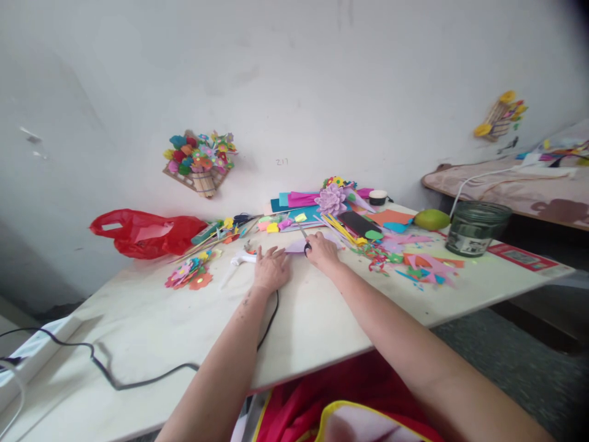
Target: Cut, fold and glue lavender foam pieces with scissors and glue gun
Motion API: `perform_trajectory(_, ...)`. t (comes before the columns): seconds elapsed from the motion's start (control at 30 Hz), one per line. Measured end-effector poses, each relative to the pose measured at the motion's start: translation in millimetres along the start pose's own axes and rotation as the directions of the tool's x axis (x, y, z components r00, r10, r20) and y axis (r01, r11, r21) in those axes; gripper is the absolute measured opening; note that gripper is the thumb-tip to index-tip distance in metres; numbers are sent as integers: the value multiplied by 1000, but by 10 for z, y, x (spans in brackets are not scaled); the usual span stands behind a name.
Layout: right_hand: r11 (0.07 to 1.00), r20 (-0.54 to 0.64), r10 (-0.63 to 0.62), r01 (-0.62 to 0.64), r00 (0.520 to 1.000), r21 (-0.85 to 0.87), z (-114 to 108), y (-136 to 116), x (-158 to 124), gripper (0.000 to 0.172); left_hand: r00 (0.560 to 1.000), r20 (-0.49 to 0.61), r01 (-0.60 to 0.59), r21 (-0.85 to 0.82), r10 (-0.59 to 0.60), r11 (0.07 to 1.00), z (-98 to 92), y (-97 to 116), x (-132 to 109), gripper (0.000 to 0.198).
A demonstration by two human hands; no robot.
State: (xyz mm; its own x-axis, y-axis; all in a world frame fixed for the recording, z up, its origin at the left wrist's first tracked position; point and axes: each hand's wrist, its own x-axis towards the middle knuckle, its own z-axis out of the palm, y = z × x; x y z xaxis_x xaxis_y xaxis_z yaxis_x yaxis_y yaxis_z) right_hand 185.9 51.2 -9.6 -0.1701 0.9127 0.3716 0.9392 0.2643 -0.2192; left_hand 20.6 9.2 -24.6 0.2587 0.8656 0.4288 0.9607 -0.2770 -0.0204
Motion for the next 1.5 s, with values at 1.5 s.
perform_trajectory(1.5, 789, -123, -499, 509, 858, 344, 135, -312, -117, 75, 736, -667, -197, -49, 115, 979, -128, -123, 55, 15)
